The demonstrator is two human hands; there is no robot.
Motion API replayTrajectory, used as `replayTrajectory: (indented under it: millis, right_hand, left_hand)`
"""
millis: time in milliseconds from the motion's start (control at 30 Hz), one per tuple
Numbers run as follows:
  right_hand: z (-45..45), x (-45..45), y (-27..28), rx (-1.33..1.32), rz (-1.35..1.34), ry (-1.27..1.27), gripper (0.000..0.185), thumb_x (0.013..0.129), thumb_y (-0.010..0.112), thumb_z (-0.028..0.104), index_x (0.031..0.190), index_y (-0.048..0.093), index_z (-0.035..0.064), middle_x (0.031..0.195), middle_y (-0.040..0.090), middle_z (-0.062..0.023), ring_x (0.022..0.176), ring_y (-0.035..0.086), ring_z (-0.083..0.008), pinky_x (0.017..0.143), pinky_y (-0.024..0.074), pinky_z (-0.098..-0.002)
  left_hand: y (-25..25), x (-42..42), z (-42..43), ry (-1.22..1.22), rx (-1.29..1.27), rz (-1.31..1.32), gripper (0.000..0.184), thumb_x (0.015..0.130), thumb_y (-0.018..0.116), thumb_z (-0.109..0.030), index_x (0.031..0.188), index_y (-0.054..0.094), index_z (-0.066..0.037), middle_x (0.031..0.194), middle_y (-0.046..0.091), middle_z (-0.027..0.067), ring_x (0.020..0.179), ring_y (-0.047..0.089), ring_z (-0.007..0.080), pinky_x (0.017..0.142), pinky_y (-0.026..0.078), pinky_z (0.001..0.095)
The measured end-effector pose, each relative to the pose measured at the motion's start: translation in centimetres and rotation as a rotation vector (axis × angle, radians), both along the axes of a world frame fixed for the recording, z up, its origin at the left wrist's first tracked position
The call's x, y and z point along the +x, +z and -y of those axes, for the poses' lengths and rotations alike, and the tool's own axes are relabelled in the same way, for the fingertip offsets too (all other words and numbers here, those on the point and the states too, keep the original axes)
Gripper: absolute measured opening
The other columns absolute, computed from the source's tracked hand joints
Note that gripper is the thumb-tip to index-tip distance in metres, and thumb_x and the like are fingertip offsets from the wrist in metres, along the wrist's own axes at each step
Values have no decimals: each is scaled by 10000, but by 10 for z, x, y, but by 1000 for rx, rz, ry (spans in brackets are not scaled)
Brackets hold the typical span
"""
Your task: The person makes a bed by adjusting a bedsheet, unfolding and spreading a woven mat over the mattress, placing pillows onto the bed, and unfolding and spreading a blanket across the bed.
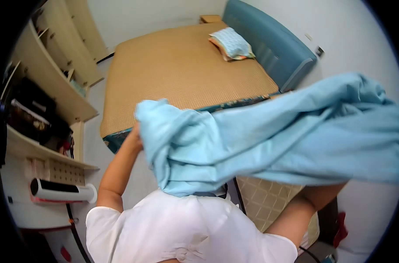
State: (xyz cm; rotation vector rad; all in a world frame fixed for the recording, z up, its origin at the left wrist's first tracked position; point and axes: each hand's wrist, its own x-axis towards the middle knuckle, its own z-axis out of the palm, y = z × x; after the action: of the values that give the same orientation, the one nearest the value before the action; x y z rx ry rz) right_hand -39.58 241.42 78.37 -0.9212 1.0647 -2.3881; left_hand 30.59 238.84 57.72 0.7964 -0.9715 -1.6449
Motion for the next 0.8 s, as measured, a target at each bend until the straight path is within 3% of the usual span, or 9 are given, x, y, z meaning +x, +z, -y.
replayTrajectory:
  millis: [67,167,500,600,633,733,800]
  right_hand:
    - [18,7,10,54,-30,-49,499,856,451,477,1166,458,87,1162,461,-96,1057,436,-241,922,358,-384]
    - [52,19,21,119,-66,-104,508,860,448,470,1185,439,78,1187,440,-105,1080,419,-248,937,344,-386]
    - [226,104,33,233,-160,-107,545,877,437,444,1248,376,50,1270,369,-136,1158,364,-272,986,296,-393]
    - [317,151,26,271,-192,-35,558,881,434,436,1267,356,41,1295,348,-146,1181,348,-279,1000,282,-395]
    - [355,177,27,278,-223,14,562,883,433,434,1274,350,38,1304,341,-149,1189,342,-282,1005,277,-395]
    - [509,284,48,263,-359,233,575,888,430,426,1292,331,30,1329,319,-158,1212,326,-289,1020,263,-397]
    - [630,401,84,221,-513,445,584,891,428,421,1305,318,24,1345,305,-165,1227,315,-294,1030,253,-399]
  left_hand:
    - [-10,-10,11,-64,256,-148,334,894,522,-270,1106,522,-12,1043,597,74,922,595,171,811,490,287]
    - [-15,-5,20,-180,117,146,393,885,535,-317,1193,495,-75,1129,552,52,988,546,130,848,454,282]
    - [-31,62,109,-15,190,70,443,875,543,-273,1243,446,-48,1210,503,68,1059,504,148,873,439,302]
    - [-53,96,172,111,114,-179,435,881,527,-233,1258,428,-38,1229,496,78,1076,500,164,894,434,312]
    - [-45,114,191,138,48,-137,437,913,464,-297,1261,419,-36,1234,495,84,1103,492,185,926,421,333]
    - [-14,178,268,418,91,-385,501,930,372,-413,1260,419,-38,1235,495,104,1115,493,218,945,415,365]
    - [-2,235,321,550,-97,-436,603,921,278,-513,1264,414,-36,1238,489,130,1118,493,253,949,416,392]
